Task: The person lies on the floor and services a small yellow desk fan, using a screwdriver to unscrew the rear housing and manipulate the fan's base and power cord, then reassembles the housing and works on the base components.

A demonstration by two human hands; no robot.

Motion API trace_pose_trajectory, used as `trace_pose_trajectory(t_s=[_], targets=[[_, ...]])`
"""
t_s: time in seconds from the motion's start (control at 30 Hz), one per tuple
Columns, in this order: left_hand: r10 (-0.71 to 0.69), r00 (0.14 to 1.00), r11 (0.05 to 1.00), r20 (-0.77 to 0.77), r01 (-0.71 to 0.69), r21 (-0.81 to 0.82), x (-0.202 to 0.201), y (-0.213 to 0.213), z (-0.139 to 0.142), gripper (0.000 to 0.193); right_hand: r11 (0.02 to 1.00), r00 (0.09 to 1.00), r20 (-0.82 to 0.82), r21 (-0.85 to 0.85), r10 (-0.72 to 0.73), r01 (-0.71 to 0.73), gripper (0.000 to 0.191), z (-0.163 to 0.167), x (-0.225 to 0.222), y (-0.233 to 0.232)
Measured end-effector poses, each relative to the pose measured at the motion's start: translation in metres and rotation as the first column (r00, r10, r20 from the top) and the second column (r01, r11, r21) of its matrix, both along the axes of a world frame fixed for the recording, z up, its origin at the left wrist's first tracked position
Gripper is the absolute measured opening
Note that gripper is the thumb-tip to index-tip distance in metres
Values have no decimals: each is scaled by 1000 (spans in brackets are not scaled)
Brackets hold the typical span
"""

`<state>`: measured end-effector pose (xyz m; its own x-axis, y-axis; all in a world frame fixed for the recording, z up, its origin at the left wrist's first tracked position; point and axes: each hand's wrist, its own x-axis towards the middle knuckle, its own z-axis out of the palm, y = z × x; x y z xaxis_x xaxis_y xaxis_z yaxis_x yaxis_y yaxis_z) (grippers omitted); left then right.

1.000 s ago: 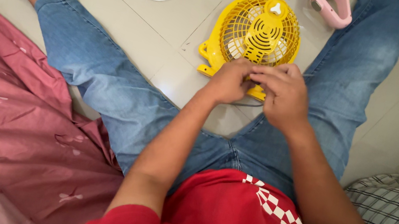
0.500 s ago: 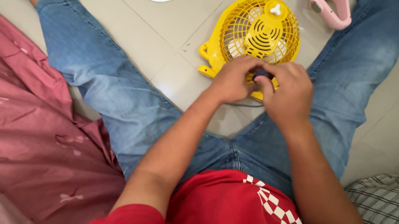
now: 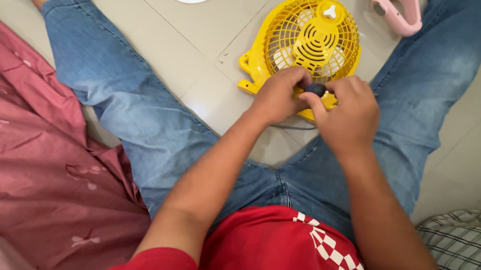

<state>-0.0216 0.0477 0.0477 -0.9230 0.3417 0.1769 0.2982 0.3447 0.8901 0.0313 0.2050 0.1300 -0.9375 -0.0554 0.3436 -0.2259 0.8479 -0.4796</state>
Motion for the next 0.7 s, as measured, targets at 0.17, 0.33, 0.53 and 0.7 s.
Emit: trace_pose_trajectory(t_s=[0.17, 0.33, 0.53, 0.7], targets=[[-93, 993, 996, -74, 94, 3, 2, -8, -2, 38, 971, 968, -68, 8, 240, -240, 40, 5, 2, 5], [-111, 992, 994, -55, 110, -18, 0, -13, -1, 36, 949, 950, -52, -39, 309, -311, 47, 14, -2, 5], [-46, 998, 998, -34, 44, -38, 1, -3, 10, 30, 989, 996, 8, -118, 86, -84, 41, 8, -2, 1], [-105, 994, 991, -40, 108, 74, 3, -7, 5, 42, 971, 970, -110, -72, 218, -227, 32, 9, -2, 3]])
